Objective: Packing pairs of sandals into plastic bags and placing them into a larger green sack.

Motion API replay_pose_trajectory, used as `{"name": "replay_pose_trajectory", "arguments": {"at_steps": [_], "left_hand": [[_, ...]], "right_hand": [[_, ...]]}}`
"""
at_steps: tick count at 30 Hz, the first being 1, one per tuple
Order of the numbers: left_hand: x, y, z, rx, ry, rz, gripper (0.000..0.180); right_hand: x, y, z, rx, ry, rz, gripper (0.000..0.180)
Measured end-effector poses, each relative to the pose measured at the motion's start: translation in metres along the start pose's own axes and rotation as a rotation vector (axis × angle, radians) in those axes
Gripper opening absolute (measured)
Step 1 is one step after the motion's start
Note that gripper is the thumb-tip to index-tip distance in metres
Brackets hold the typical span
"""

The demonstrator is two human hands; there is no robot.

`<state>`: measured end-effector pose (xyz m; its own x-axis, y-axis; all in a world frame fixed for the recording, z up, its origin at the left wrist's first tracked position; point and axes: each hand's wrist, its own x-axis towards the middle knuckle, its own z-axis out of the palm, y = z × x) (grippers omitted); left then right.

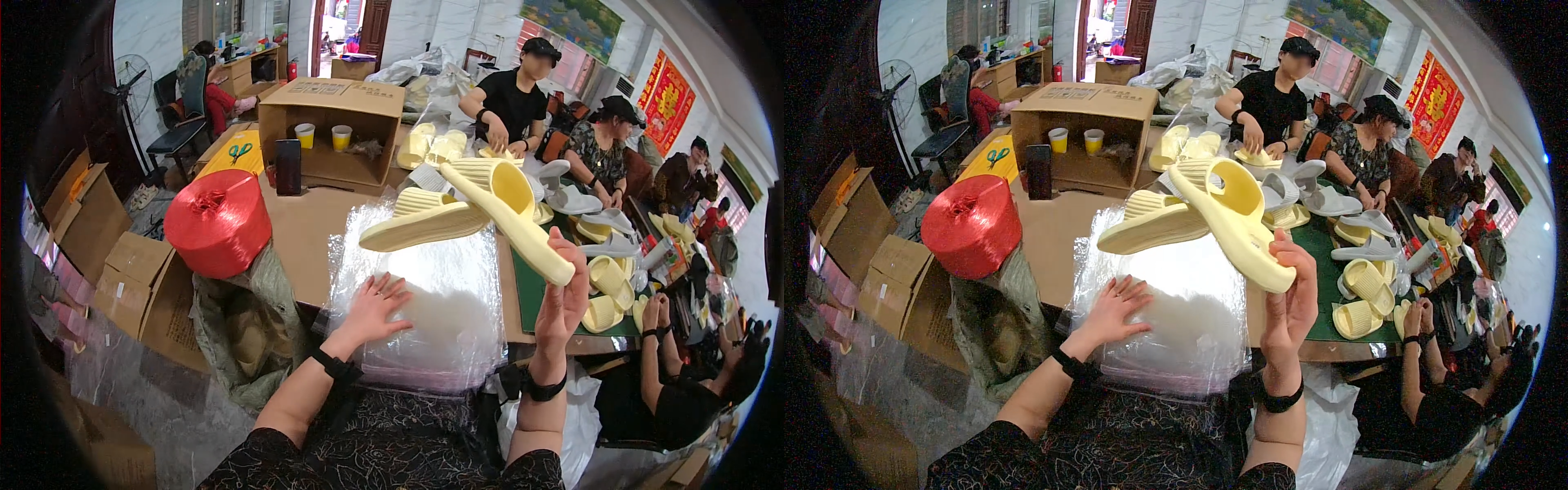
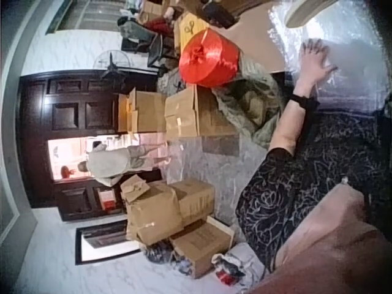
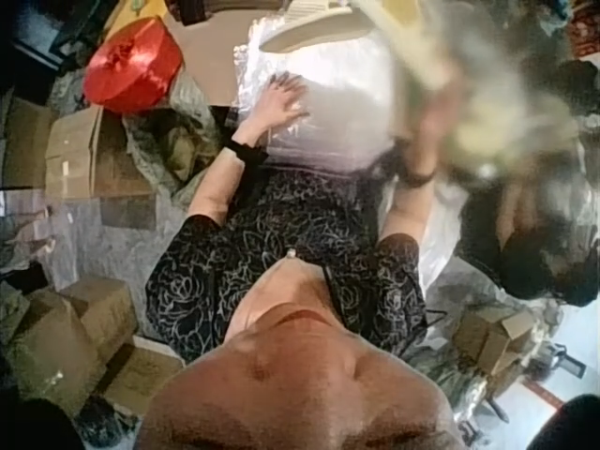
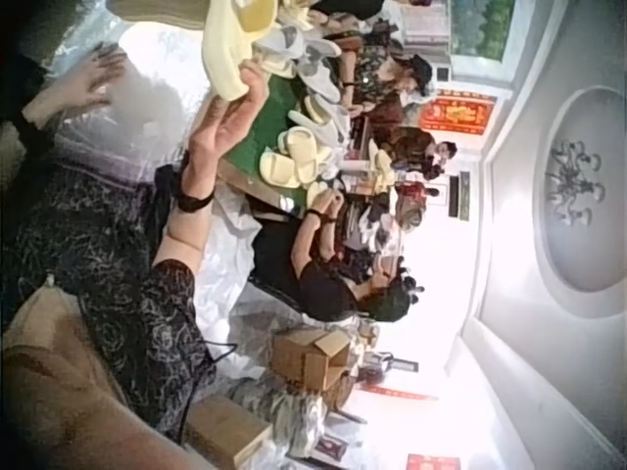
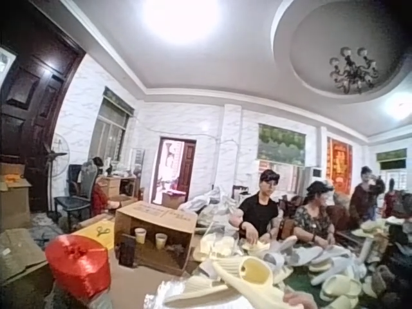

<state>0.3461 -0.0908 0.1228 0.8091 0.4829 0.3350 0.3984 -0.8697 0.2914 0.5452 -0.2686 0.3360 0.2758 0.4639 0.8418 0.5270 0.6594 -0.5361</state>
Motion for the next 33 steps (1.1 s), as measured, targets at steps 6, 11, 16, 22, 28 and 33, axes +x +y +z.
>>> {"name": "replay_pose_trajectory", "arguments": {"at_steps": [6, 11, 16, 22, 28, 33], "left_hand": [[-0.002, 0.001, -0.001, -0.012, 0.050, 0.007, 0.069], [-0.006, 0.000, -0.002, -0.163, 0.055, -0.022, 0.063], [-0.002, 0.004, -0.005, -0.134, 0.043, -0.024, 0.062], [-0.002, 0.007, -0.009, -0.125, 0.078, -0.007, 0.062], [-0.003, 0.007, -0.013, -0.150, -0.005, -0.042, 0.061], [-0.002, 0.007, -0.013, -0.144, -0.015, -0.054, 0.064]], "right_hand": [[0.000, 0.002, -0.010, -0.133, -0.139, -0.028, 0.034], [-0.004, 0.008, -0.004, -0.346, -0.206, 0.023, 0.026], [-0.028, 0.036, 0.013, -0.513, -0.220, 0.056, 0.035], [-0.088, 0.074, 0.050, -0.512, -0.451, 0.214, 0.033], [-0.088, 0.102, 0.064, -0.413, -0.586, 0.384, 0.039], [-0.068, 0.143, 0.087, -0.771, -0.400, 0.608, 0.064]]}}
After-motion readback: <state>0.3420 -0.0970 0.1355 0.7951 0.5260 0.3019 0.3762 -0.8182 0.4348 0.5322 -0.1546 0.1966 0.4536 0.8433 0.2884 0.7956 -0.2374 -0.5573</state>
